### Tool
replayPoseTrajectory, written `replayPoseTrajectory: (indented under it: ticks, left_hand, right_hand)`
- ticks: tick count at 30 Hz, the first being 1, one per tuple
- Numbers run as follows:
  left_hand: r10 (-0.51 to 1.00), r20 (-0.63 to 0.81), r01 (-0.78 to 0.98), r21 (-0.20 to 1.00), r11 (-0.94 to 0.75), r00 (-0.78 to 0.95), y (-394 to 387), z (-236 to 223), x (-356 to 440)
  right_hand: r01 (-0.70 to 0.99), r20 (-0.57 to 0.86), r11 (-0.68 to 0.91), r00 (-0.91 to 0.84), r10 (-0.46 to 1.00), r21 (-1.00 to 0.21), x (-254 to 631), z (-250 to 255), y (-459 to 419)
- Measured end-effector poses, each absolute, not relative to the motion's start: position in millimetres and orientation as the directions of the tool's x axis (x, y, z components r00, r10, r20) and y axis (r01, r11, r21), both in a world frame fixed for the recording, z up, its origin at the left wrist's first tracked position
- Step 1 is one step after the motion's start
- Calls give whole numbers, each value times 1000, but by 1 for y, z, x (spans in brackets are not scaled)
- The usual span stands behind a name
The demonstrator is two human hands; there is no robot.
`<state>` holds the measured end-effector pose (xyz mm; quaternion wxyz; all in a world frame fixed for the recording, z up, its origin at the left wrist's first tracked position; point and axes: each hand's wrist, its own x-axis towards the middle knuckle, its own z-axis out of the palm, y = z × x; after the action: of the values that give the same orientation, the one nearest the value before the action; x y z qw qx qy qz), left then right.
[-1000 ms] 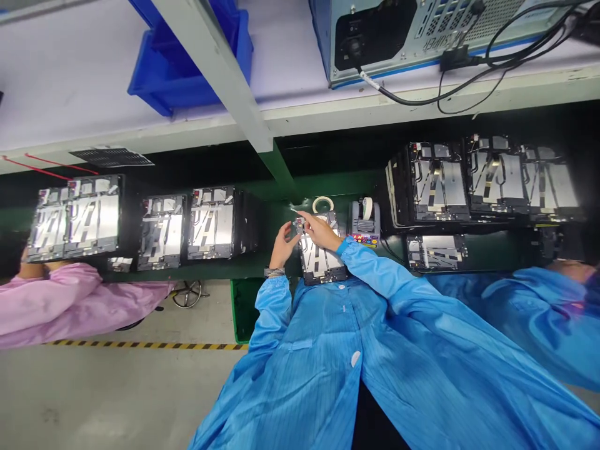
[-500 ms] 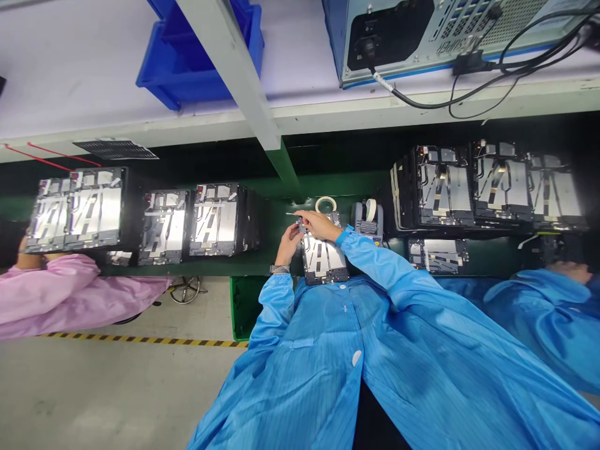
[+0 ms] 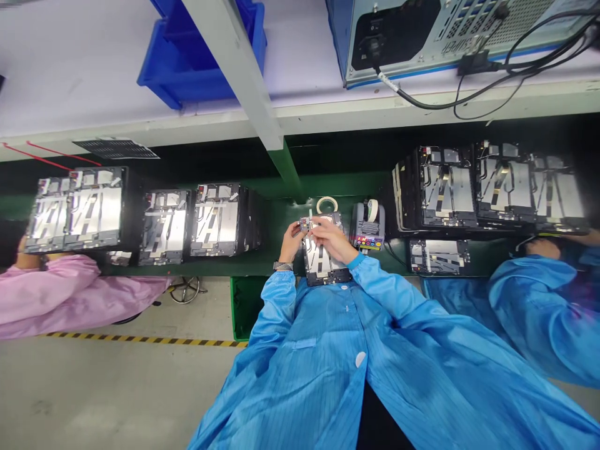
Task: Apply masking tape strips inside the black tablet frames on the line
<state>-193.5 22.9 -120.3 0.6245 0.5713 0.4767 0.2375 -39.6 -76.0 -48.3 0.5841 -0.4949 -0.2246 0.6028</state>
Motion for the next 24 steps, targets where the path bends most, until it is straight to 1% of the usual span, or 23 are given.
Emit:
replayPoseTrajectory:
  ticks: [1, 2, 4, 5, 7, 10, 13, 16, 18, 21, 24]
  left_hand:
    - [844, -312, 251, 943, 219, 436, 23, -118, -193]
    - [849, -296, 254, 947, 199, 438, 23, -115, -193]
    - [862, -261, 258, 953, 158, 435, 22, -110, -192]
    - [868, -246, 262, 955, 140, 431, 21, -108, -192]
    - [873, -222, 270, 957, 109, 435, 20, -105, -192]
    - [870, -191, 246, 966, 84, 454, 19, -103, -191]
    - [872, -180, 233, 969, 78, 455, 18, -103, -191]
    - [880, -185, 280, 958, 62, 438, 18, -104, -191]
    - [880, -181, 286, 957, 54, 439, 19, -104, -191]
    - [870, -172, 271, 961, 45, 463, 21, -106, -193]
    - [859, -176, 303, 953, 26, 480, 24, -109, -195]
  right_hand:
    - [-634, -391, -246, 97, 915, -733, -46, -47, -84]
    - [-739, -434, -274, 27, 901, -615, -52, -46, -90]
    - [-848, -498, -308, -60, 865, -431, -61, -47, -97]
    - [-873, -520, -315, -85, 850, -372, -64, -48, -97]
    - [-898, -541, -318, -113, 834, -303, -66, -50, -95]
    - [-916, -548, -303, -117, 828, -262, -63, -53, -88]
    - [-909, -563, -299, -91, 822, -289, -58, -56, -84]
    - [-896, -569, -297, -63, 820, -329, -57, -57, -84]
    - [-899, -574, -291, -56, 817, -327, -57, -57, -83]
    - [-924, -586, -277, -76, 807, -262, -58, -57, -83]
    - [-951, -586, -255, -106, 803, -176, -58, -56, -83]
